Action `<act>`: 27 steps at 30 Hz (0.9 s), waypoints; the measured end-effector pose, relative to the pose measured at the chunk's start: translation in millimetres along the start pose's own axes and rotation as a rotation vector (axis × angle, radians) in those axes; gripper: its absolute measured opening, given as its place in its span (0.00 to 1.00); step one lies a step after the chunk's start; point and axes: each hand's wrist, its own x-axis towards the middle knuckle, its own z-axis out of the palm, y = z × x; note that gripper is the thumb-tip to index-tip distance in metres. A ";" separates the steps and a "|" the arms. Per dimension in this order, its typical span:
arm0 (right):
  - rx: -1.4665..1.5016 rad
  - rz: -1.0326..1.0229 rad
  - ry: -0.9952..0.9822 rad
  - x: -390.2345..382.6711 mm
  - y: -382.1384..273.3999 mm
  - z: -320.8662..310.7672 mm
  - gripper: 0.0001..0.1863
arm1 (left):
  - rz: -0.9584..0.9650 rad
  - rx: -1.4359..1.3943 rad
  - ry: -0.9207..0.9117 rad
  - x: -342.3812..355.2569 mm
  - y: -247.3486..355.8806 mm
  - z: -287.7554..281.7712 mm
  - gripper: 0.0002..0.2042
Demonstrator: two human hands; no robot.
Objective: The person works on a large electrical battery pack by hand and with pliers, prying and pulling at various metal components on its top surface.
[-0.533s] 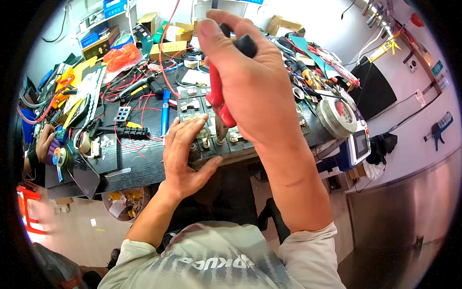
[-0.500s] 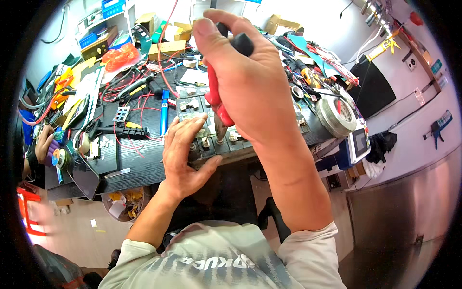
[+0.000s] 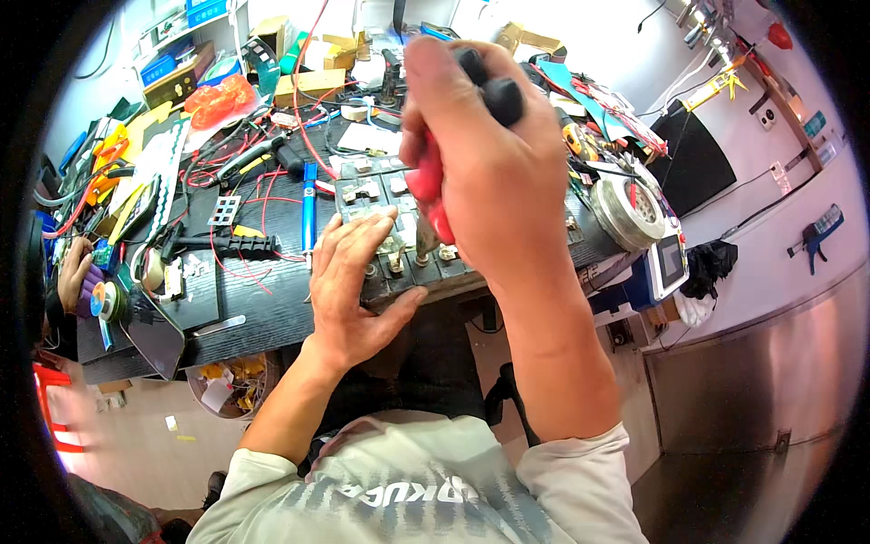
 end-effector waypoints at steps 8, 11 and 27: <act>0.278 -0.492 0.000 -68.4 35.6 -34.7 0.18 | 0.019 0.004 0.012 0.9 -1.9 0.9 0.41; 0.356 -0.561 0.100 -92.3 34.3 -44.8 0.24 | 0.020 0.018 0.011 0.5 -1.5 1.5 0.42; 0.166 -0.240 0.180 -43.5 -20.3 -61.3 0.27 | 0.021 0.021 0.041 -1.1 3.0 3.1 0.42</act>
